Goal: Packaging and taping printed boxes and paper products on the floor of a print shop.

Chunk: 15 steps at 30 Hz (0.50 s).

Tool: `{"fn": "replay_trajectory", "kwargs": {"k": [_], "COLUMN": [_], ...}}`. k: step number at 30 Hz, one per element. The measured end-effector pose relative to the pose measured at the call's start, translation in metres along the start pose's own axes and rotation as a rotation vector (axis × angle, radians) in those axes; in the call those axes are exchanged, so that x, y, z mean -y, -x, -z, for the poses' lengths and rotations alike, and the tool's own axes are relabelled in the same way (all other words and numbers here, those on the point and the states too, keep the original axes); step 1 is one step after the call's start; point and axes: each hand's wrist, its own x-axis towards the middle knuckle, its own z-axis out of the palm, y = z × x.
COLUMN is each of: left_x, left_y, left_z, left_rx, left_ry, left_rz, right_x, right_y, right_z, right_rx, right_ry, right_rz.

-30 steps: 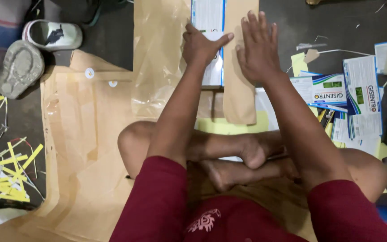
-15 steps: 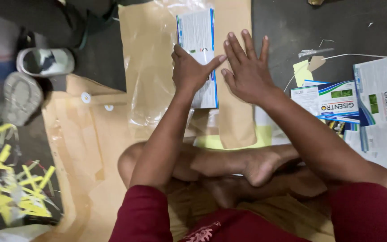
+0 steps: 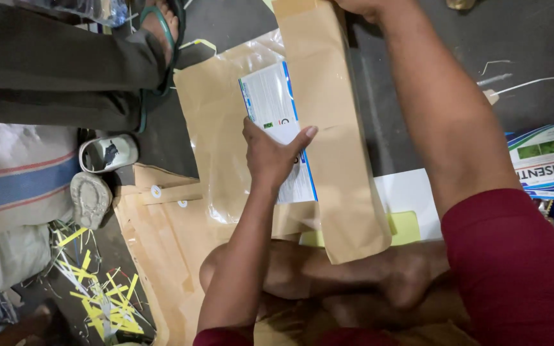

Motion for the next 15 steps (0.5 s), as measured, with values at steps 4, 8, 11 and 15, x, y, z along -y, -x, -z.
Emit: {"fn": "replay_trajectory", "kwargs": {"k": [4,8,11,15], "left_x": [0.031,0.037,0.016,0.017], "left_y": [-0.004,-0.012,-0.022,0.004], "left_z": [-0.019,-0.015,-0.006,0.002], "left_rx": [-0.072,-0.132,-0.074,-0.048], "left_ry": [-0.030,-0.105,-0.045,-0.026], "left_rz": [-0.098,-0.118,-0.066,-0.042], "right_x": [-0.001,0.110,0.147,0.138], "right_y": [0.029,0.118,0.211,0.287], "right_z": [-0.010,-0.031,-0.054,-0.096], "right_rx": [-0.083,-0.491,-0.391,-0.181], "right_ry": [0.141,0.675,0.864,1.007], "right_rz": [-0.061,0.382,0.364,0.261]}}
